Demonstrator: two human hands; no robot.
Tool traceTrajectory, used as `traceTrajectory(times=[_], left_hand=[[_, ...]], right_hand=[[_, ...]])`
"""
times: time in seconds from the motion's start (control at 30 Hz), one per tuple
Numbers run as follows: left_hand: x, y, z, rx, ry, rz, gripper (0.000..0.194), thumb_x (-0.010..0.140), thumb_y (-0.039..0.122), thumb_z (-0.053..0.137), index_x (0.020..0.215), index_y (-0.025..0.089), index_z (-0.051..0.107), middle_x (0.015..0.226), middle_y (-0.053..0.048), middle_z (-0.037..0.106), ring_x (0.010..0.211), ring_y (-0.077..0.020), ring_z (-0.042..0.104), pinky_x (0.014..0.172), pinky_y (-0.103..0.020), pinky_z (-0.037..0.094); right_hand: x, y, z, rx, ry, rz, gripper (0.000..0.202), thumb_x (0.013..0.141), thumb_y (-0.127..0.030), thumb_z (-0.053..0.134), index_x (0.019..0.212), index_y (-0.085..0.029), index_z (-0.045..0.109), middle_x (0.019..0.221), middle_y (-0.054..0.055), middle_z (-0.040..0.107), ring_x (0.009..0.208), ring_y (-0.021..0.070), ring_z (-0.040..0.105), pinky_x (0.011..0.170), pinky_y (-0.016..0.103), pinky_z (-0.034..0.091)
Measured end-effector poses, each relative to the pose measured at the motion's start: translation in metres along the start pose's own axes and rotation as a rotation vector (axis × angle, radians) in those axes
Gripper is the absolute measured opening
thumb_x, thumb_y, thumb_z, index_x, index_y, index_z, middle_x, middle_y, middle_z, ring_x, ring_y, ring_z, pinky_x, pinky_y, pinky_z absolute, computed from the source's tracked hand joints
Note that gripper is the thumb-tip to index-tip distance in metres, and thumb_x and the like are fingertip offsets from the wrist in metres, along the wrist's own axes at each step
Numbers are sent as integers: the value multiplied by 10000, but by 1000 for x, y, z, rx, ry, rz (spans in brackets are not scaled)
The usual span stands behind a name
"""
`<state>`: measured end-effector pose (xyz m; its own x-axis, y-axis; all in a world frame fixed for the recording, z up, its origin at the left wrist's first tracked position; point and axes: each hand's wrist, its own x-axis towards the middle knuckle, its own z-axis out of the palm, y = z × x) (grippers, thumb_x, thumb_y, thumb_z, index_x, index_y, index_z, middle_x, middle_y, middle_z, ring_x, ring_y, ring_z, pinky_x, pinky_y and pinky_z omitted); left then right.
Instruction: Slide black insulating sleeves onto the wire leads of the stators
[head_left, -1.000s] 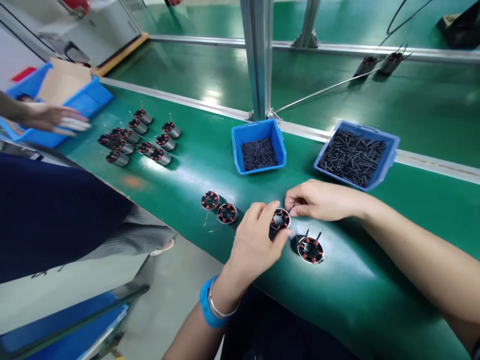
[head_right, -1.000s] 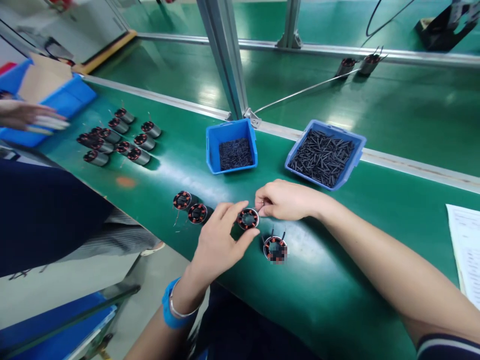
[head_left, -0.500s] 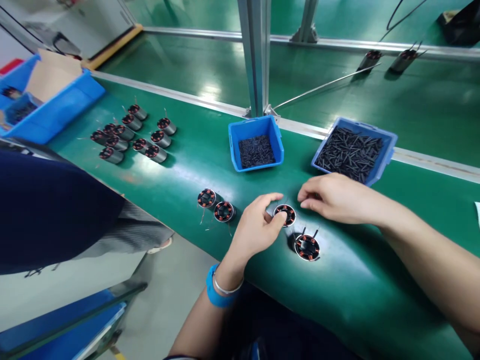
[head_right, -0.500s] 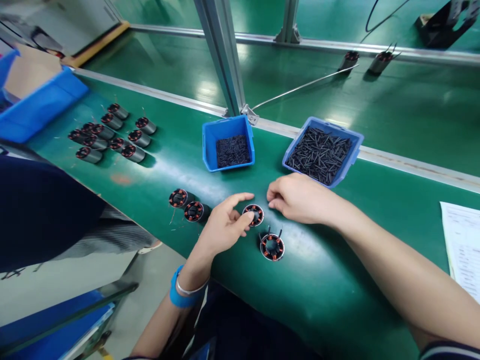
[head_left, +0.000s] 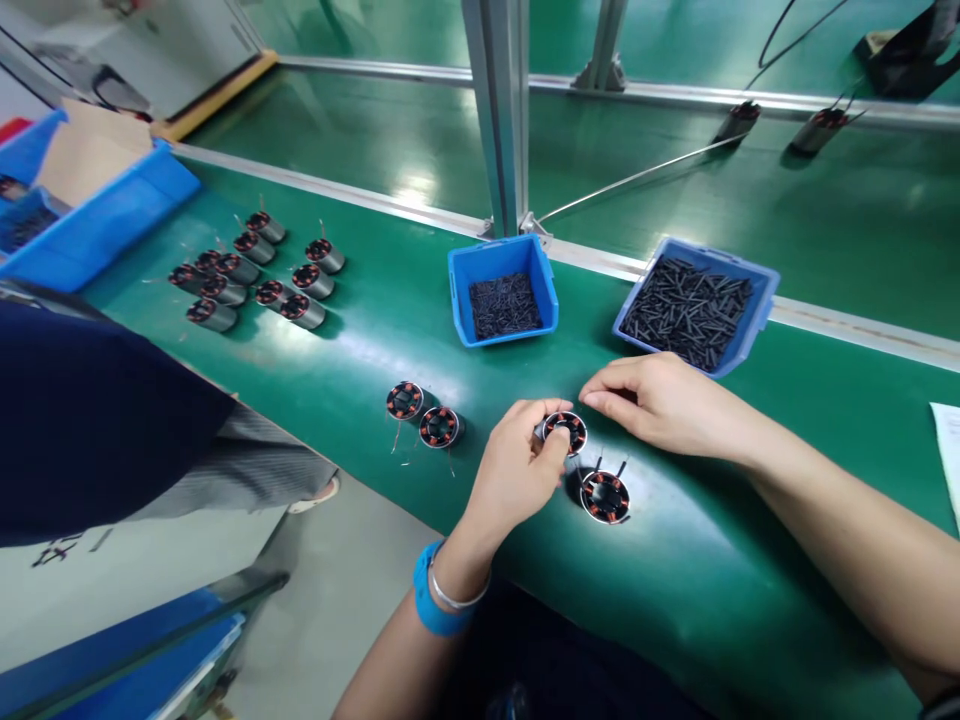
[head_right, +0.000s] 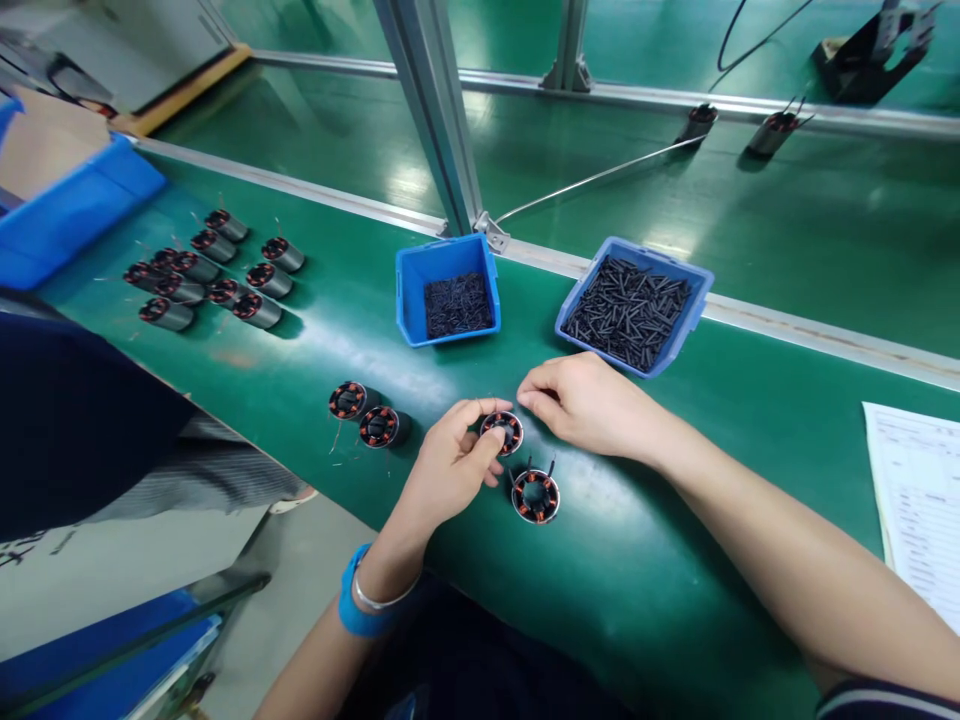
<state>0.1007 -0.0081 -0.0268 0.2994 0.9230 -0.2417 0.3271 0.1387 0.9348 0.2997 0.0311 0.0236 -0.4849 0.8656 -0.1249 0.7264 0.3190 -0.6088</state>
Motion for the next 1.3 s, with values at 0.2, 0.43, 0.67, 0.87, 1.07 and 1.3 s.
traceTrajectory(times=[0.2,0.43,0.67,0.87,1.07,1.3], left_hand=[[-3,5,-3,175,21,86,276,858,146,573,1095,211,698,1051,-28,668,600,-82,561,597,-245,512],[3,11,1,261,72,144,255,821,94,565,1014,176,710,1060,-55,670,899,-185,657,819,-331,548],[8,14,2,240,74,147,243,799,139,656,1009,215,752,1073,-43,714,1024,-235,636,963,-415,504],[18,8,9,48,95,142,132,899,246,617,905,225,747,899,-26,764,890,-202,692,822,-345,546],[17,4,11,27,96,121,136,910,267,610,927,217,736,864,-25,763,830,-191,697,725,-305,552],[16,5,10,36,89,132,121,912,262,605,906,217,717,860,-15,754,851,-193,685,749,-313,541]], right_hand=[[3,-8,4,89,62,-33,266,913,-269,522,832,-164,753,780,45,721,656,143,613,638,267,447],[2,-1,13,309,112,14,279,916,-330,559,838,-163,769,761,40,708,672,139,623,634,261,466],[-6,9,11,661,237,206,312,777,-435,754,912,-158,704,631,-1,663,497,121,582,483,253,483],[-12,12,11,437,279,100,211,862,-368,688,987,-200,716,869,41,772,734,170,721,698,298,585],[-16,7,6,205,266,-22,308,951,-281,567,1230,-202,669,1010,44,789,930,192,755,870,308,593],[-16,1,10,108,287,-94,321,968,-267,541,1262,-200,652,1033,45,785,907,186,759,811,305,618]])
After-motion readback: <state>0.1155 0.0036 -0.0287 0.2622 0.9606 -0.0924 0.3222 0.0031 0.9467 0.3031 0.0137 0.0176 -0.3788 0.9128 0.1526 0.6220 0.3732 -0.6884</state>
